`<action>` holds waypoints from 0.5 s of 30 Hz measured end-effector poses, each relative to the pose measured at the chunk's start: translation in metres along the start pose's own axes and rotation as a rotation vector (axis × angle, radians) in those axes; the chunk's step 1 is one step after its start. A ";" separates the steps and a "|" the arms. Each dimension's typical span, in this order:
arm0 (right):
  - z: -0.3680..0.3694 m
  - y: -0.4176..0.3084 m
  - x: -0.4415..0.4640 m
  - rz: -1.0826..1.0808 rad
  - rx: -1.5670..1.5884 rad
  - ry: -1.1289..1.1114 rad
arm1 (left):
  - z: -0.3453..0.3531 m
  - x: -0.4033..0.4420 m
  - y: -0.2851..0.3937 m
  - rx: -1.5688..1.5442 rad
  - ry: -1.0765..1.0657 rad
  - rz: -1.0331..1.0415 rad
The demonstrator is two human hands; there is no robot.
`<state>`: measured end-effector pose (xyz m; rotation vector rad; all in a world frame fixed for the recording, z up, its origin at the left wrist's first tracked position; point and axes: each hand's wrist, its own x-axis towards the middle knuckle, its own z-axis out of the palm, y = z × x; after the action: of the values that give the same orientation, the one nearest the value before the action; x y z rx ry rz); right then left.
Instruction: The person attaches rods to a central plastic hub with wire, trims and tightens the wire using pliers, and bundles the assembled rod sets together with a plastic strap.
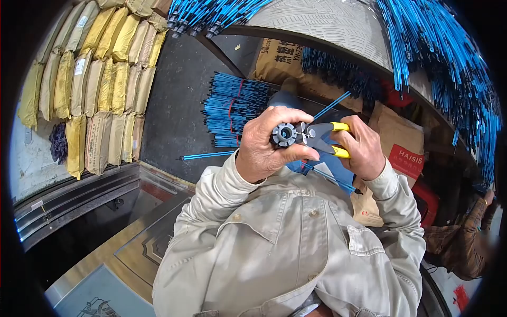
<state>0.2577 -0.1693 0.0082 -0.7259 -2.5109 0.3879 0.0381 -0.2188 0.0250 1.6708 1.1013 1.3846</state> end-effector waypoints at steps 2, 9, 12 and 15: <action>0.001 0.004 0.001 -0.003 0.021 0.005 | -0.001 0.001 0.001 -0.001 -0.001 -0.026; 0.003 0.000 0.003 0.211 0.165 -0.121 | -0.001 0.005 -0.002 -0.100 0.029 -0.056; 0.036 -0.006 0.016 0.307 0.598 0.104 | 0.003 0.006 -0.006 -0.168 0.024 -0.052; 0.068 -0.013 0.020 0.347 0.879 0.266 | 0.014 0.006 -0.008 -0.215 0.044 0.050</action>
<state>0.2013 -0.1773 -0.0362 -0.7559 -1.6907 1.3042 0.0513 -0.2096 0.0177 1.5276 0.9048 1.5208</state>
